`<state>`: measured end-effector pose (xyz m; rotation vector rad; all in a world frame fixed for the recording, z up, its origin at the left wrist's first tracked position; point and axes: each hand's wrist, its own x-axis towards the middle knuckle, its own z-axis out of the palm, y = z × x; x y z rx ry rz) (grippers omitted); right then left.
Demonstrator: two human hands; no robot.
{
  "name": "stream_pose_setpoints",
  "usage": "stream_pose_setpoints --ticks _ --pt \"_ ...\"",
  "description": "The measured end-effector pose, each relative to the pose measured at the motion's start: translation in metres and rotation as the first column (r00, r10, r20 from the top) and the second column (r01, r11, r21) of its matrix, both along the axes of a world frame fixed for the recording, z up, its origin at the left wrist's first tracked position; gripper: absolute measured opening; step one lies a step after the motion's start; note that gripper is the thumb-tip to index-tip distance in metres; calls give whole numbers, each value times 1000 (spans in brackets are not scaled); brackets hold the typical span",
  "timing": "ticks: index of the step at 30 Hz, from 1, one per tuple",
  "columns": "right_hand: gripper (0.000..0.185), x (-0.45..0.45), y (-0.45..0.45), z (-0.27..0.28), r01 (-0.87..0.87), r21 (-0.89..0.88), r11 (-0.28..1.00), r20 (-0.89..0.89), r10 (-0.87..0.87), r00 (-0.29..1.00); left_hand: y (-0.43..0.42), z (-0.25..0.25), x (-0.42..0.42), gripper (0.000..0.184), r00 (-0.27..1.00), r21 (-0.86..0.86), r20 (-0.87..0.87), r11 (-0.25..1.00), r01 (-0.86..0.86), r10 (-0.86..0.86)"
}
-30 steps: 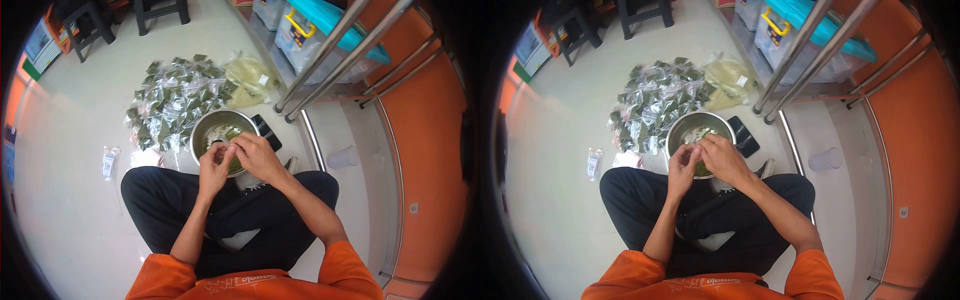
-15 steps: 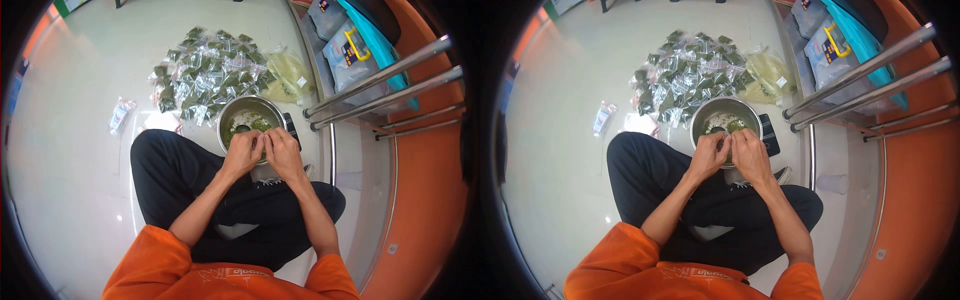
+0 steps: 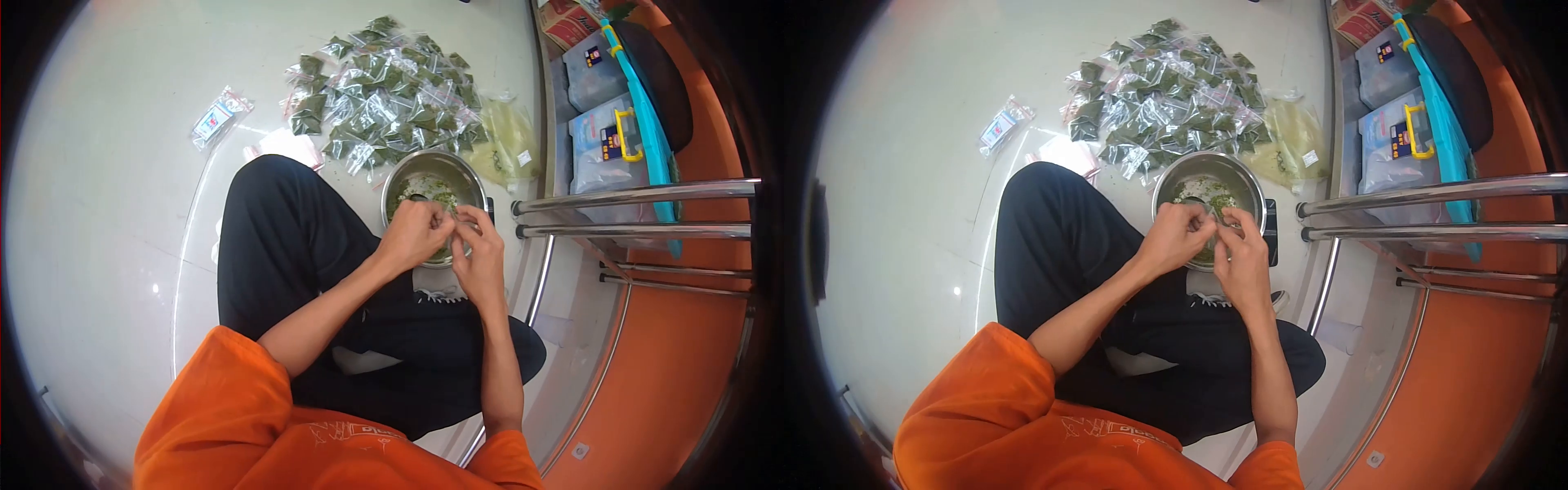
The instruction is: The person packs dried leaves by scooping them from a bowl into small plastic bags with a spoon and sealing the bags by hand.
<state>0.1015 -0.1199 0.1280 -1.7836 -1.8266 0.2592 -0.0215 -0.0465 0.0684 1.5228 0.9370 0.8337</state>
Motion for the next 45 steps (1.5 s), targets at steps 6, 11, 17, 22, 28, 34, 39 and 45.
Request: stream_pose_setpoints --ticks 6,11,17,22,28,34,39,45 --pt "21 21 -2 -11 147 -284 947 -235 -217 947 -5 7 -2 30 971 203 -10 950 235 -238" --pt "24 25 -3 2 249 -255 934 -315 -324 892 -1 21 -11 53 969 553 -41 802 226 -245" --pt "19 13 -2 -12 80 -94 992 -380 -110 919 1 -10 1 61 951 698 -306 668 259 -49" --pt "16 17 -5 -20 31 -239 971 -429 -134 893 1 -16 6 58 939 699 -334 648 303 -79" --pt "20 20 -5 -9 61 -169 984 -280 -108 954 2 -6 2 52 957 739 -278 619 265 -78" --pt "23 23 -3 -8 -13 -210 978 -294 -50 955 3 -10 3 54 947 747 -302 590 307 -110" --pt "21 25 -3 -7 -13 -203 979 -340 -58 939 3 -10 4 53 943 730 -313 605 318 -118" --pt "22 54 7 -9 3 -238 971 -650 -162 743 29 -8 -5 27 993 597 -61 801 -43 98"
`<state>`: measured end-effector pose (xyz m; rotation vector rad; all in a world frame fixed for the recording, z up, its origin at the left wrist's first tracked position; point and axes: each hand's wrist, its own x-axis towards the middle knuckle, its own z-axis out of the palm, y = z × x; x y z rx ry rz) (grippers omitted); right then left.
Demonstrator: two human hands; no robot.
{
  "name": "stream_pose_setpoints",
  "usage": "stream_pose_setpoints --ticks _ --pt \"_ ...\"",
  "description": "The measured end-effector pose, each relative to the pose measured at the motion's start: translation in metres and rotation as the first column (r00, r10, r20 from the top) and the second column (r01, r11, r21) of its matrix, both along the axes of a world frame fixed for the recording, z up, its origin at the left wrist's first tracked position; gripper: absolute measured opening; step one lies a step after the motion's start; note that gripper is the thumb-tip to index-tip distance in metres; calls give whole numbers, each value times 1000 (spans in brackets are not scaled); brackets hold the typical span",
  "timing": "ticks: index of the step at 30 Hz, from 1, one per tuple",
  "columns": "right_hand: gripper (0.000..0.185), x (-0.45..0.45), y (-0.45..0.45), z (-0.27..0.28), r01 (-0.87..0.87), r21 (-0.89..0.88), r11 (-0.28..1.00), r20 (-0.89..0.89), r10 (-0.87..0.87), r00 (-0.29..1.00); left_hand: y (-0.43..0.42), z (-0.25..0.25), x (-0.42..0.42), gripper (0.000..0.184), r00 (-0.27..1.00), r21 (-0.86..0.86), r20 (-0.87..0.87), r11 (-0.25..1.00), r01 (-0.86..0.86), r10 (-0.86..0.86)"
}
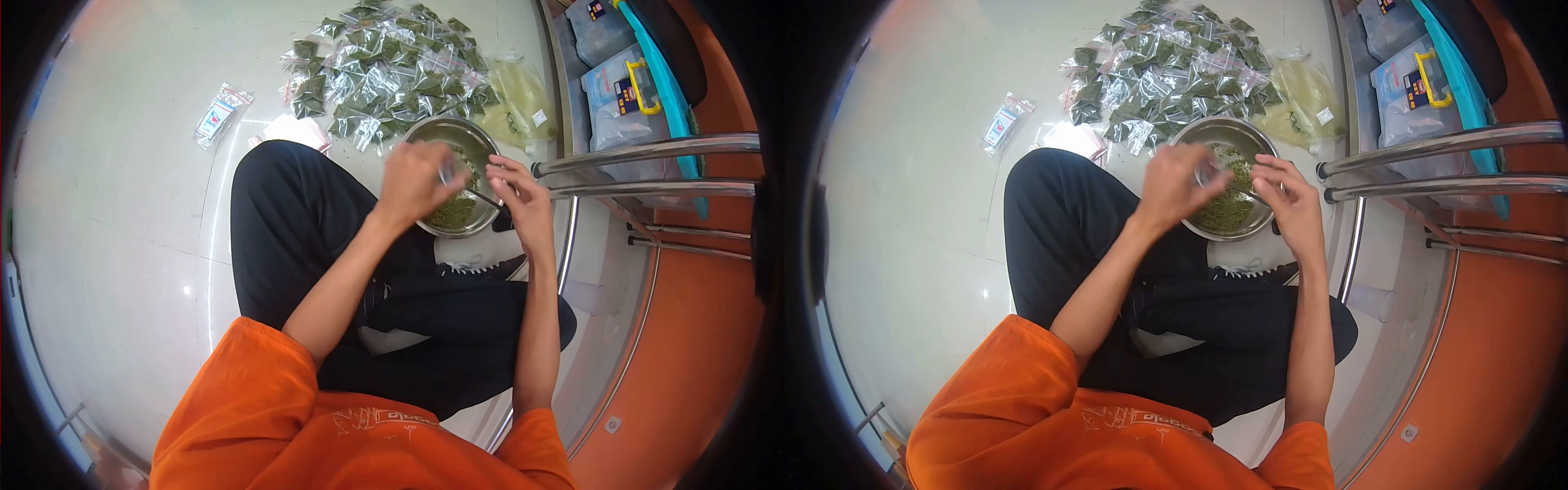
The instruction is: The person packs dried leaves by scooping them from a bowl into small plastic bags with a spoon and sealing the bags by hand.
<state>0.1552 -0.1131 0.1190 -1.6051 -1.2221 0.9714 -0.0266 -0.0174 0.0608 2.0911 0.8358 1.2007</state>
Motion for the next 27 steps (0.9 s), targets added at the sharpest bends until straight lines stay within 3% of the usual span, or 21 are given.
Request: stream_pose_setpoints --ticks 1,2,3,4,5,6,8,9,11,12,14,15,17,18,20,25,27 --pt "24 5 2 -6 89 -28 996 108 -86 990 9 -5 -3 27 1000 -3 0 1000 8 -8" --pt "28 13 3 -26 28 -10 1000 398 -22 917 18 -9 -5 30 991 -110 -31 985 -135 132" --pt "28 17 0 -48 37 -7 999 400 -31 916 24 -13 -5 33 961 -207 -75 938 -278 268" --pt "25 19 -2 -68 -33 -20 999 646 38 763 26 -16 -5 33 962 -205 -74 940 -272 262" --pt "23 19 -3 -81 -97 -56 994 835 100 541 27 -19 -6 39 966 -389 -141 885 -256 218" --pt "23 20 -1 -84 -98 -56 994 836 101 540 28 -21 -7 45 967 -560 -197 790 -248 163" --pt "25 27 4 -85 -156 -341 927 701 361 615 26 -24 -6 45 975 -620 -171 754 -219 142" --pt "25 28 4 -81 -163 -344 925 704 369 607 26 -23 -5 45 982 -676 -146 713 -188 120" --pt "30 27 2 -73 -87 -153 984 793 174 584 28 -22 -6 47 984 -725 -129 665 -179 125" --pt "30 24 7 -66 -98 -155 983 795 183 578 29 -23 -7 48 986 -769 -117 618 -167 121" --pt "37 15 13 -55 109 -234 966 883 164 440 32 -27 -4 49 983 -785 -117 594 -178 141" --pt "37 13 14 -60 107 -237 966 883 168 438 31 -32 -2 50 982 -797 -121 575 -183 144" --pt "43 12 23 -74 -18 -251 968 919 245 310 30 -39 3 52 991 -834 -104 536 -133 85" --pt "43 9 24 -73 -23 -244 970 920 239 310 33 -39 3 54 996 -864 -88 495 -91 29" --pt "47 -3 14 -72 -299 -318 900 839 414 354 32 -41 4 52 993 -856 -101 502 -122 67" --pt "45 -10 -8 -25 -243 -488 838 810 539 232 34 -53 8 48 989 -871 -87 472 -135 123" --pt "43 -11 -13 -9 -212 -371 904 880 415 231 34 -54 9 49 990 -870 -75 477 -125 122"
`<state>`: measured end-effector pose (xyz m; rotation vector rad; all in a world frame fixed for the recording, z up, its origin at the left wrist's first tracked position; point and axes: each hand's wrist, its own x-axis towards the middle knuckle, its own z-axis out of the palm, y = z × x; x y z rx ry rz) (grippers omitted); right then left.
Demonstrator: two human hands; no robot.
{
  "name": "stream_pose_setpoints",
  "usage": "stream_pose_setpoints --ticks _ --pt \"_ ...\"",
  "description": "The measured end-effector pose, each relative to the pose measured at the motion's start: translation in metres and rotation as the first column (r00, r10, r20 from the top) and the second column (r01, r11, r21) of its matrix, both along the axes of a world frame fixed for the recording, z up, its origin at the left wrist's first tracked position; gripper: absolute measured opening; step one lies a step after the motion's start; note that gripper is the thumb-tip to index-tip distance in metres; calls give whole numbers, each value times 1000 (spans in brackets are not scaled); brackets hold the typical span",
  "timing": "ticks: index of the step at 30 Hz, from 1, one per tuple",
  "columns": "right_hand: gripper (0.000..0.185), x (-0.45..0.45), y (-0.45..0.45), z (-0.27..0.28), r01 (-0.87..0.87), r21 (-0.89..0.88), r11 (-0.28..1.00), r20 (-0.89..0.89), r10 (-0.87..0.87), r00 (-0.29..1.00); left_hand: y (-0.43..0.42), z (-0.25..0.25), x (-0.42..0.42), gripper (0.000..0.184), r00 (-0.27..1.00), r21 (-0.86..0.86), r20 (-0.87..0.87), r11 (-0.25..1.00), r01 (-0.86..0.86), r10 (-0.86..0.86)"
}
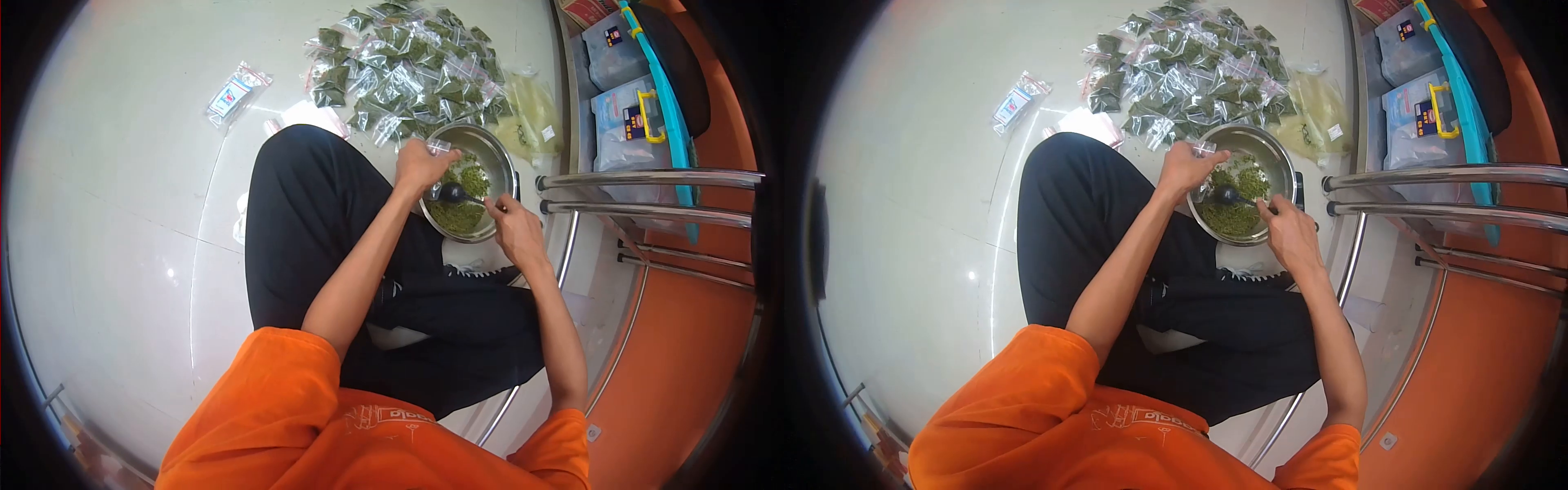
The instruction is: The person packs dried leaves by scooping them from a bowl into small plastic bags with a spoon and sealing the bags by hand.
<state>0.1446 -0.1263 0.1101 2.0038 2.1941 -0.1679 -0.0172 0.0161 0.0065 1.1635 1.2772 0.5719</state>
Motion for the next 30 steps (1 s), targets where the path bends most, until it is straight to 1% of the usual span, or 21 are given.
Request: stream_pose_setpoints --ticks 2,4,5,7,8,10,12,14,15,16,18,19,20,22,23,24,26,27,29,30 --pt "41 -5 -6 5 25 -8 1000 -19 -26 999 1 0 -1 49 1000 11 0 1000 2 -2" --pt "39 -6 -14 -1 -92 -19 996 -103 89 991 2 1 -1 51 998 25 -63 1000 -2 3" --pt "39 -2 -15 -11 -89 -19 996 -103 87 991 1 1 0 51 998 25 -63 1000 1 1" --pt "38 8 -12 -33 -78 -5 997 20 78 997 0 5 -1 51 998 13 -56 1000 -8 9" --pt "38 13 -9 -34 -77 -3 997 15 77 997 -1 6 -2 51 998 14 -60 1000 -7 8" --pt "38 21 -1 -26 -28 12 1000 21 27 999 0 5 -1 51 997 20 -75 1000 -4 6" --pt "39 27 0 -5 -34 8 999 -6 34 999 1 1 -1 51 997 24 -78 1000 -5 7" --pt "41 33 -4 15 -170 -30 985 -72 167 983 2 -1 1 50 997 20 -72 1000 -6 8" --pt "43 37 -10 16 -167 -84 982 -123 156 980 3 0 1 49 996 13 -85 1000 3 -1" --pt "43 37 -12 11 -165 -93 982 -121 153 981 3 0 2 48 995 4 -98 1000 16 -16" --pt "44 35 -18 -3 -156 -97 983 61 162 985 -1 1 3 47 998 -7 -66 1000 15 -15" --pt "42 40 -17 -14 -152 -74 986 71 158 985 -1 3 4 46 999 -5 -38 1000 8 -8" --pt "42 46 -17 -16 -146 -67 987 72 151 986 -1 3 6 46 999 3 -39 1000 14 -14" --pt "37 51 -8 -14 -33 -46 998 -42 31 999 0 -16 8 44 1000 31 -21 999 -9 10" --pt "35 54 -6 -10 7 -17 1000 -77 -8 997 -1 -27 11 43 999 91 -36 996 -20 23" --pt "35 56 -3 -10 3 -17 1000 -84 -5 996 1 -23 6 43 999 91 -43 996 -23 27" --pt "36 63 2 -5 161 25 987 45 -162 986 0 -5 5 44 992 29 -120 999 37 -33" --pt "36 65 3 -12 192 77 978 99 -199 975 0 2 5 44 993 27 -111 999 37 -34" --pt "36 66 1 -30 194 39 980 123 -198 973 -2 11 1 48 997 24 -45 998 57 -56" --pt "36 60 2 -35 192 3 981 133 -191 973 -2 14 1 48 997 26 -49 998 65 -63"
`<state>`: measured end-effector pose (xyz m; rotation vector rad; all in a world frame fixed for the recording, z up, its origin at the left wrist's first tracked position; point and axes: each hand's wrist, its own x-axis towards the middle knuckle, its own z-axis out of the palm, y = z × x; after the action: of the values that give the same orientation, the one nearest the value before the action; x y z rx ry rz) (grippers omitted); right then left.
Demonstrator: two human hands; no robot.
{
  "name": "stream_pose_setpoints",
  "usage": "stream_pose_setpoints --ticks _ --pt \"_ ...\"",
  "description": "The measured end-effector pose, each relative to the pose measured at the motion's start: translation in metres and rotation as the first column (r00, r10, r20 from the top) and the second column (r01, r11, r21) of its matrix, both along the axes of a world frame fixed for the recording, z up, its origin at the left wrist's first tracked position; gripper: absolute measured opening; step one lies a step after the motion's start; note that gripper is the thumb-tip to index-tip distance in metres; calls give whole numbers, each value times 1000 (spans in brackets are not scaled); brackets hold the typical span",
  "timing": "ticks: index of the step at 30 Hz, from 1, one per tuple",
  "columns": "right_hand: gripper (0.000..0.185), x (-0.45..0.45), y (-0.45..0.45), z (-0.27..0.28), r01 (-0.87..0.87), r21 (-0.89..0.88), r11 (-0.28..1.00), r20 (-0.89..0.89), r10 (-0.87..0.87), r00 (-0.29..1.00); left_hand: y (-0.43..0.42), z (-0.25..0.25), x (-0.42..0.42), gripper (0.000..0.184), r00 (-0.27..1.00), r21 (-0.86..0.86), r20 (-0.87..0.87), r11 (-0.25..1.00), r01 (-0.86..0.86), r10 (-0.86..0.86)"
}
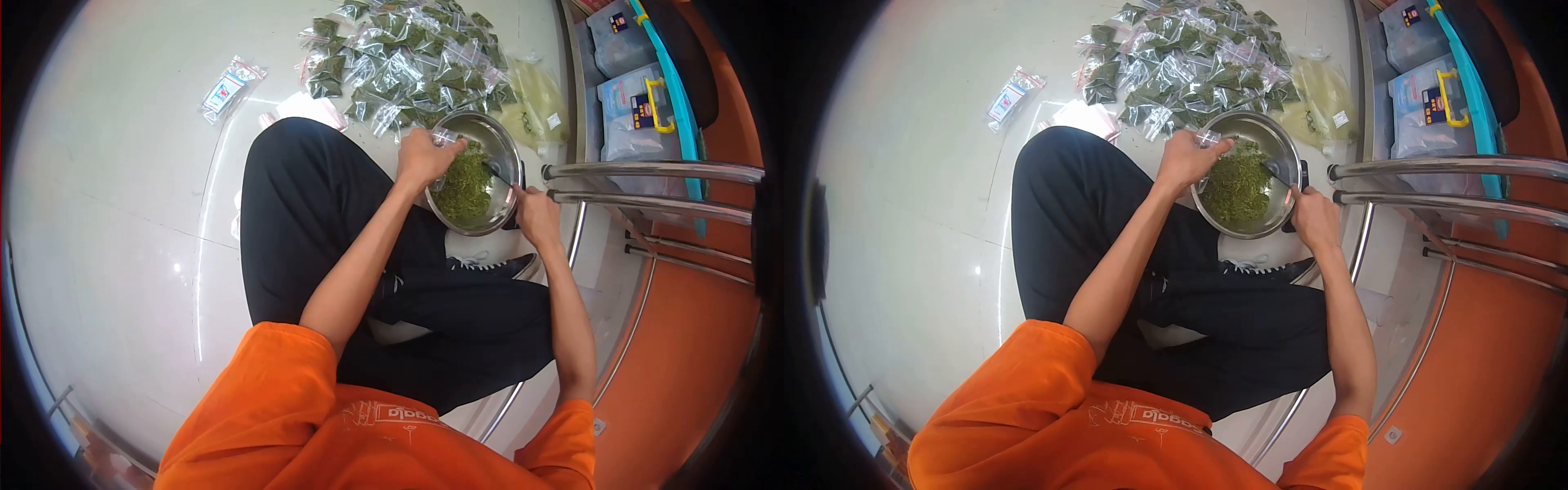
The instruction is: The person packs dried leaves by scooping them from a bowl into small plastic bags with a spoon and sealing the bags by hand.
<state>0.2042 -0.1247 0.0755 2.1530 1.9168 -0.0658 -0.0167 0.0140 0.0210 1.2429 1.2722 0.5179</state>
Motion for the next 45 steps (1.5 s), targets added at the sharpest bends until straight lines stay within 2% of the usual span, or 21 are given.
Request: stream_pose_setpoints --ticks 2,5,6,8,9,10,12,13,16,18,20,22,23,25,26,28,29,31,35,41,45 --pt "34 -16 -3 -6 1 -4 1000 -83 -2 997 0 6 -4 53 997 17 -70 1000 -26 27" --pt "31 -34 -8 -9 12 45 999 -459 10 888 1 9 -7 60 997 119 -68 992 -39 47" --pt "31 -36 -7 -15 9 44 999 -458 12 889 1 12 -7 60 996 118 -67 992 -41 50" --pt "30 -37 -6 -29 141 -126 982 -690 -189 699 2 17 -9 61 995 156 -100 988 7 8" --pt "29 -36 -4 -32 123 -131 984 -776 -179 605 1 19 -10 61 995 156 -100 988 15 0" --pt "29 -32 -2 -33 134 -131 982 -776 -185 603 0 21 -10 61 994 154 -112 988 11 7" --pt "27 -25 3 -30 274 -481 833 -808 -542 229 0 21 -11 60 992 161 -124 987 19 2" --pt "26 -19 3 -29 273 -504 820 -814 -556 166 1 18 -12 57 992 141 -126 990 28 -10" --pt "23 3 5 -18 254 -490 834 -835 -533 138 2 13 -11 52 996 126 -86 991 41 -30" --pt "16 18 2 -12 259 -469 845 -850 -511 130 -2 12 -10 51 998 263 -28 964 -40 49" --pt "13 35 -3 -7 219 -445 868 -863 -482 153 0 13 -10 54 999 232 -40 973 -15 25" --pt "13 50 -7 -5 240 -443 864 -868 -480 125 -2 13 -7 60 938 714 -201 698 -57 281" --pt "13 57 -9 -6 260 -422 869 -877 -464 128 -3 12 -7 60 939 716 -207 697 -47 276" --pt "13 64 -14 -14 287 -395 873 -887 -443 127 -6 41 -10 66 964 511 -243 859 32 109" --pt "13 66 -17 -20 291 -396 871 -889 -443 117 -7 39 -8 66 963 512 -250 858 43 101" --pt "14 63 -18 -29 266 -446 854 -838 -504 212 -8 36 -4 69 901 730 -355 676 101 249" --pt "14 63 -18 -32 270 -446 853 -842 -502 197 -8 35 -3 69 899 732 -365 672 117 241" --pt "15 61 -16 -33 247 -407 879 -869 -456 191 -8 39 -4 69 958 606 -244 795 30 150" --pt "14 61 -14 -34 221 -385 896 -874 -431 224 -6 37 -4 65 970 578 -230 813 65 86" --pt "16 60 -16 -34 251 -363 897 -885 -416 207 -8 31 -3 52 986 686 -154 726 59 64" --pt "16 60 -16 -35 259 -358 897 -886 -413 208 -8 30 -2 48 989 794 -150 597 114 10"
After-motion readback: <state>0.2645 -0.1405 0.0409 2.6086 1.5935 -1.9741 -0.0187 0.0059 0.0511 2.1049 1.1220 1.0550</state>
